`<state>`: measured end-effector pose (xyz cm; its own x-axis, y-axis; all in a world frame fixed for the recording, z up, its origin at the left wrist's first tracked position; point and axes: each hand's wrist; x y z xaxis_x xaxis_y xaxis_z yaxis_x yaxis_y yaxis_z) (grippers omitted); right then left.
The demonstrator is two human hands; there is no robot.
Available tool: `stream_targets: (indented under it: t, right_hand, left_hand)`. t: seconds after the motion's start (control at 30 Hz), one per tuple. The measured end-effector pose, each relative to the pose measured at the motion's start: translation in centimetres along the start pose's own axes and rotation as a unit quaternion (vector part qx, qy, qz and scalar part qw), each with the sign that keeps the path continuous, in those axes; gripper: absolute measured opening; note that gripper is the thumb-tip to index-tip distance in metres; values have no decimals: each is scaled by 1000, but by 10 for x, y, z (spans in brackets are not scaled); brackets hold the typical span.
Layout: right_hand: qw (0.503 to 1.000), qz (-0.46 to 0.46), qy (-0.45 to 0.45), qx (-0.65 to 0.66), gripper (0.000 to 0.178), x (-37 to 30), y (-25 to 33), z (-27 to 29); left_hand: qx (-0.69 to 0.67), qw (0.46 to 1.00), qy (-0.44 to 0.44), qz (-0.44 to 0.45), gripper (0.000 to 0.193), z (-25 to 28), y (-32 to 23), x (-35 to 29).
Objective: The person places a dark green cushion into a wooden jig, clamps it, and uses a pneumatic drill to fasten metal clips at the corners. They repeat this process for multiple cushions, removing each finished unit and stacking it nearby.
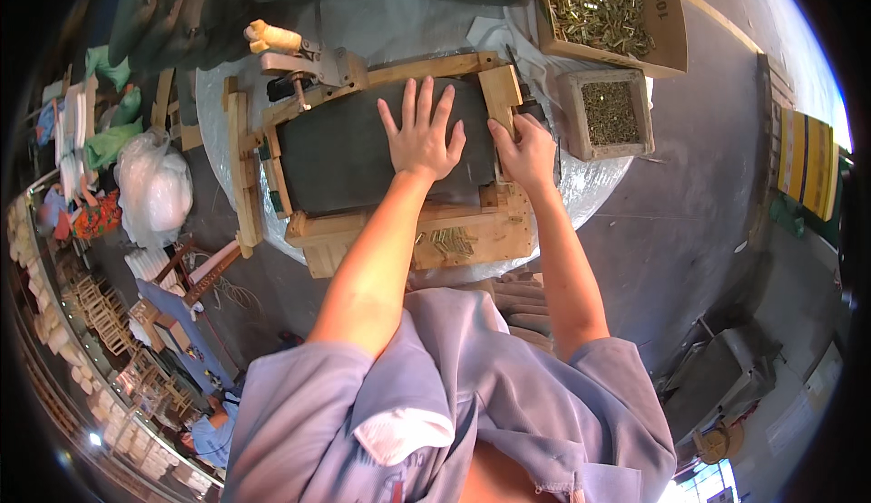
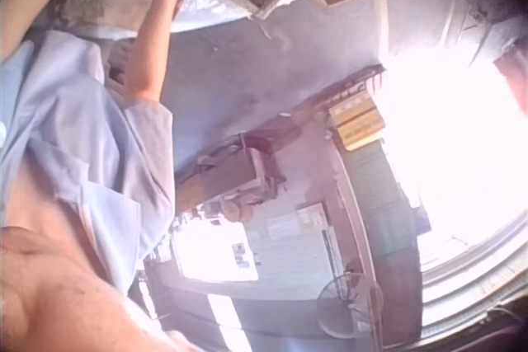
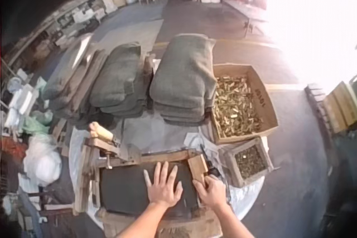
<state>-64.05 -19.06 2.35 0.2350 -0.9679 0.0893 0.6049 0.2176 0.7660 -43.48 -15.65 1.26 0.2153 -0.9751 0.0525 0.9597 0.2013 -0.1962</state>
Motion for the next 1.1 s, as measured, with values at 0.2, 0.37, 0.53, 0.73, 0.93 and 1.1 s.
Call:
stream_targets:
  t: [0.2, 0.37, 0.53, 0.73, 0.93, 1.1]
  right_hand:
    - [998, -11, 12, -53, 45, 3, 17, -1]
    - [990, 66, 30, -118, 29, -10, 49, -18]
    - [965, 253, 5, -75, 24, -2, 71, -25]
    - [956, 284, -42, -53, 28, 89, 49, -59]
    - [946, 292, 10, -138, 30, 106, 35, -83]
    - [941, 280, 24, -188, 31, 103, 46, -85]
  left_hand:
    - [0, 1000, 0, 22, 64, -6, -5, 2]
    - [-108, 994, -1, 12, 51, 8, 12, -7]
    - [-179, 969, -154, 75, 44, 69, 120, -40]
    - [-65, 977, -169, 116, 55, 81, 312, -11]
    - [-76, 996, -40, 15, 61, 64, 302, 58]
    - [-67, 997, -14, 26, 59, 40, 297, 52]
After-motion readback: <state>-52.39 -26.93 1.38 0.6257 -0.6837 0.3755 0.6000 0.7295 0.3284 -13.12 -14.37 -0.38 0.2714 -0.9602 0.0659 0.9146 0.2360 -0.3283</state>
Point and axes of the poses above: each hand's wrist, its own x-axis towards the middle knuckle, its own z-axis out of the back of the hand, y = z × x, and after that the axes turned 13 degrees about z, right-handed
